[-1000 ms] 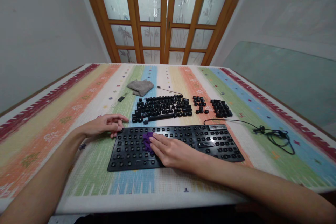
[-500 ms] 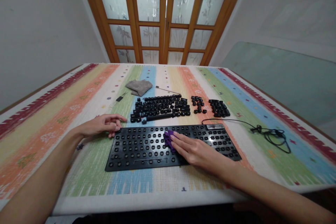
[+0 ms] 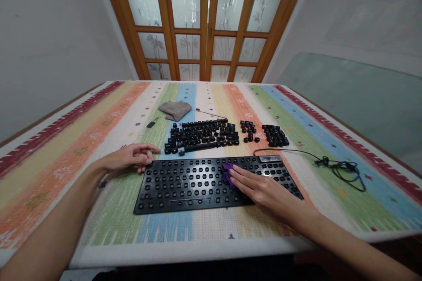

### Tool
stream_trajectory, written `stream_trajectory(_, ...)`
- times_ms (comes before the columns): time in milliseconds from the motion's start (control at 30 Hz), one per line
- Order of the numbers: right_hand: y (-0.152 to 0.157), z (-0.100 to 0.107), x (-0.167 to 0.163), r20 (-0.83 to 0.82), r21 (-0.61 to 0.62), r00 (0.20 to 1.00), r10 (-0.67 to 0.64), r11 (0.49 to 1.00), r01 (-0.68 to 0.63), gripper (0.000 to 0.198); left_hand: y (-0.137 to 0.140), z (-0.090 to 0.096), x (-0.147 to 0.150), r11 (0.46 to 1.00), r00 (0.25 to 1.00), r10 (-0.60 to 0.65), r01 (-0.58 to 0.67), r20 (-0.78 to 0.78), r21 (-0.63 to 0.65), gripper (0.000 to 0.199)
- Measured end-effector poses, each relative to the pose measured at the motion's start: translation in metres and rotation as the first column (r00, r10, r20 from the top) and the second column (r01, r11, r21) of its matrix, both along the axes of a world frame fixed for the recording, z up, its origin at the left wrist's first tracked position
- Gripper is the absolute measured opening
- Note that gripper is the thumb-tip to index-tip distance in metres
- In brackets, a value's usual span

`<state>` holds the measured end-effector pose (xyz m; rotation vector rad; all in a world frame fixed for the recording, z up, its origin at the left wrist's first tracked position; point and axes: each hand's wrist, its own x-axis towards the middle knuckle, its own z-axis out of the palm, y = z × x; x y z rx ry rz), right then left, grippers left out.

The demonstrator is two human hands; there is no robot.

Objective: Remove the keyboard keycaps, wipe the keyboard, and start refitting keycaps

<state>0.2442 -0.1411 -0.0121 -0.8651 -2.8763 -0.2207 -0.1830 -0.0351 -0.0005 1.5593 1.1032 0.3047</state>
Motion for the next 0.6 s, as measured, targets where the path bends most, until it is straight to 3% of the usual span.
stream_trajectory(300,0.009,-0.007,0.014,-0.249,-0.191,0.968,-0.010,0.981,-0.039,0.074,0.001,0.000,0.000,1.000,1.000,0.003,-0.003,0.007,-0.007,0.047)
stream_trajectory(600,0.000,-0.008,0.029,-0.188,-0.148,0.981,-0.043,0.989,0.015,0.079,0.003,-0.003,-0.003,1.000,1.000,0.001,-0.001,-0.003,0.001,0.048)
